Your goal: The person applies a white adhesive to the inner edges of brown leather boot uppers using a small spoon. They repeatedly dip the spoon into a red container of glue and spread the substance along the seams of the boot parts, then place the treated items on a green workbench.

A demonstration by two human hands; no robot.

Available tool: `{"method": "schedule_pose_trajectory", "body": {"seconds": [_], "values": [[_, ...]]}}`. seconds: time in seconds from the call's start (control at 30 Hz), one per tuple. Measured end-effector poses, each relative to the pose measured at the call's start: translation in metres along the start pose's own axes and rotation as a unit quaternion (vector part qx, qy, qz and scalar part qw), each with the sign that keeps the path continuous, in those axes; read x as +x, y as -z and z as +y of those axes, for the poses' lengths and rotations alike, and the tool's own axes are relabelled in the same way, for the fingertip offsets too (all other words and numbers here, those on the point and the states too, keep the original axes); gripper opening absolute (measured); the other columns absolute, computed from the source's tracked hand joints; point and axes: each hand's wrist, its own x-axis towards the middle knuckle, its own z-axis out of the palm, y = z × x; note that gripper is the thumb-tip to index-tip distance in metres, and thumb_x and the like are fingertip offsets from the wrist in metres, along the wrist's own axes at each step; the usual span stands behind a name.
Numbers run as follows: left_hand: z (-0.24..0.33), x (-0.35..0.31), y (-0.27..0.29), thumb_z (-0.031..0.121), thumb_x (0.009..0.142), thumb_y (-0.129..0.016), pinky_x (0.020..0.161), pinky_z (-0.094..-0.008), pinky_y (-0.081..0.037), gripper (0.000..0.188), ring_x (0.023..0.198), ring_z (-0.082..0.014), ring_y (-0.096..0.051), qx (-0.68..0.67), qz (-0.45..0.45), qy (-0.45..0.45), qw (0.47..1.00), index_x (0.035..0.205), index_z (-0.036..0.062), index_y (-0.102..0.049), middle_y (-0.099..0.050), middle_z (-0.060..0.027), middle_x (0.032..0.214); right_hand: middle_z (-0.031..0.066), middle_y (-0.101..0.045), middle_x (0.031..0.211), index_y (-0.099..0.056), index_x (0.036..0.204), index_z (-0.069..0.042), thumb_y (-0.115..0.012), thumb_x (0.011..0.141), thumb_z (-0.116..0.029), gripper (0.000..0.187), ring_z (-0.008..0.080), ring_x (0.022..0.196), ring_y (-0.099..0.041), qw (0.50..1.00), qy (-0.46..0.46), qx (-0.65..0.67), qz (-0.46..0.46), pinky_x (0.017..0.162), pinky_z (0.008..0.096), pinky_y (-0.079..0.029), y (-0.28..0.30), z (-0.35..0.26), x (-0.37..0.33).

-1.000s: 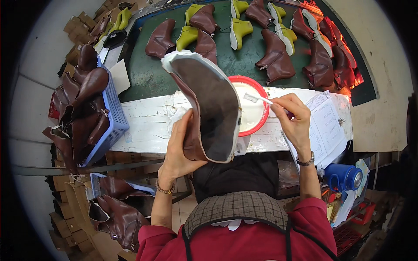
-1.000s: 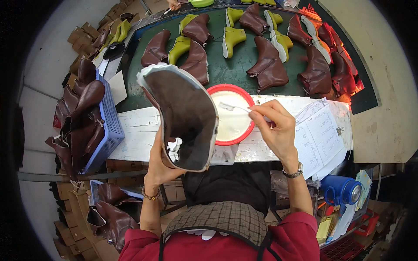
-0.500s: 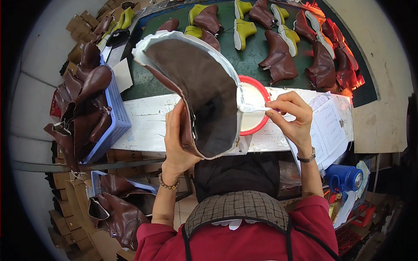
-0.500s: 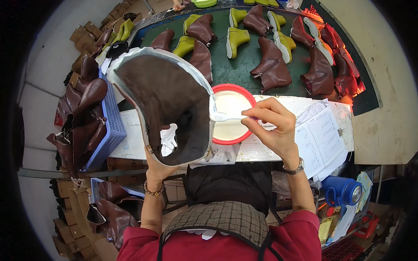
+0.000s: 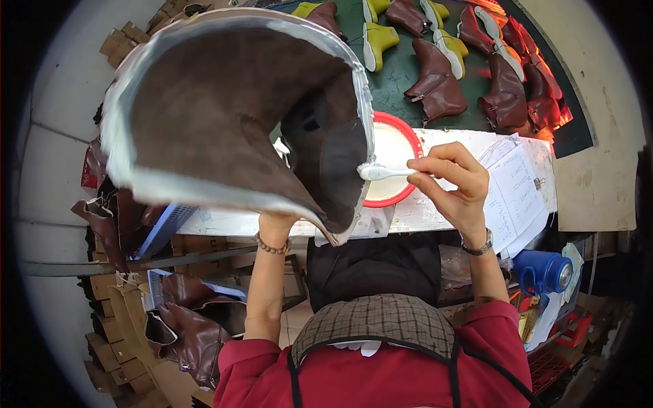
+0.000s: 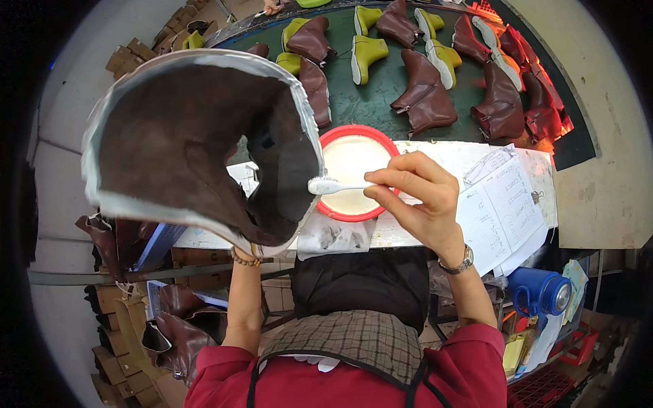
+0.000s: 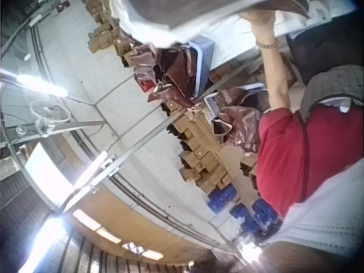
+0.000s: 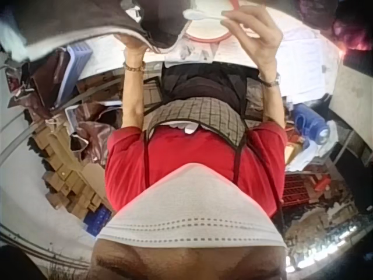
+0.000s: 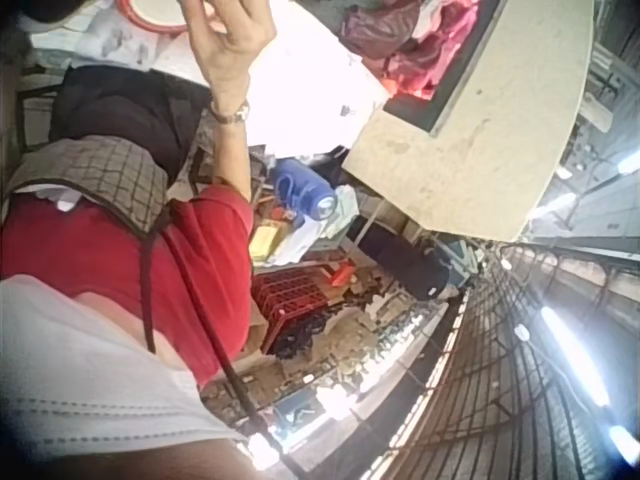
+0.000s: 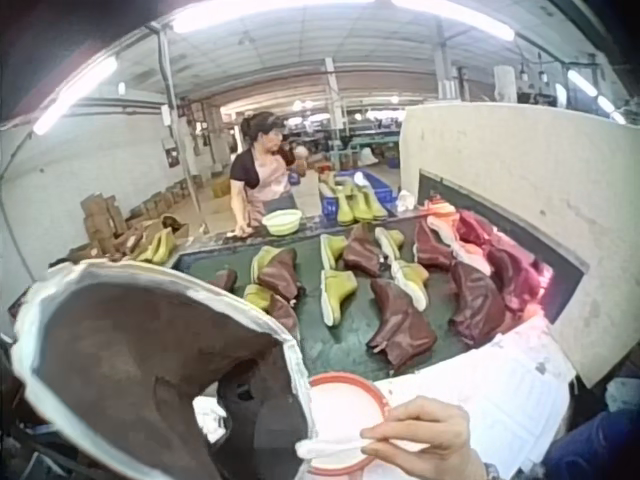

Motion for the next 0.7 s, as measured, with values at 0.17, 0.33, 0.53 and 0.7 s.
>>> {"method": "schedule_pose_trajectory", "body": {"seconds": [0.17, 0.33, 0.53, 0.7], "values": [[-0.007, 0.005, -0.006, 0.014, 0.066, -0.095, 0.103, -0.0468, -0.047, 0.104, 0.122, -0.0368, -0.057, 0.016, 0.016, -0.012, 1.0, 0.153, -0.0016, -0.042, -0.056, -0.0209, 0.139, 0.0064, -0.067, 0.088, -0.082, 0.1, -0.005, -0.089, 0.074, -0.003, 0.027, 0.0148, 0.069, -0.064, 0.999, -0.028, 0.0, 0.02, 0.061, 0.0277, -0.049, -0.002, -0.021, -0.008], [-0.011, 0.007, -0.016, 0.014, 0.066, -0.096, 0.103, -0.0469, -0.048, 0.104, 0.122, -0.036, -0.057, 0.028, 0.032, -0.017, 0.999, 0.153, -0.0015, -0.042, -0.057, -0.0208, 0.139, 0.0047, -0.067, 0.087, -0.083, 0.1, -0.006, -0.09, 0.072, -0.004, 0.029, 0.0134, 0.068, -0.064, 0.999, -0.01, -0.01, 0.03, 0.057, 0.0273, -0.048, -0.004, -0.039, -0.009], [-0.013, 0.011, -0.025, 0.014, 0.066, -0.096, 0.102, -0.047, -0.048, 0.103, 0.122, -0.0351, -0.058, 0.053, 0.053, -0.012, 0.997, 0.153, -0.0013, -0.043, -0.058, -0.0206, 0.139, 0.0045, -0.067, 0.088, -0.082, 0.102, -0.006, -0.091, 0.073, -0.005, 0.03, 0.014, 0.071, -0.065, 1.0, -0.009, 0.019, 0.009, 0.059, 0.027, -0.05, -0.01, -0.051, -0.003], [-0.01, 0.033, -0.011, 0.014, 0.066, -0.096, 0.102, -0.0471, -0.048, 0.103, 0.122, -0.0343, -0.059, 0.037, 0.053, 0.036, 0.997, 0.153, -0.0012, -0.044, -0.058, -0.0204, 0.14, 0.0058, -0.067, 0.089, -0.081, 0.103, -0.005, -0.086, 0.08, -0.004, 0.023, 0.0149, 0.07, -0.064, 0.993, -0.117, -0.006, 0.033, 0.059, 0.0256, -0.05, -0.009, -0.036, 0.0]]}}
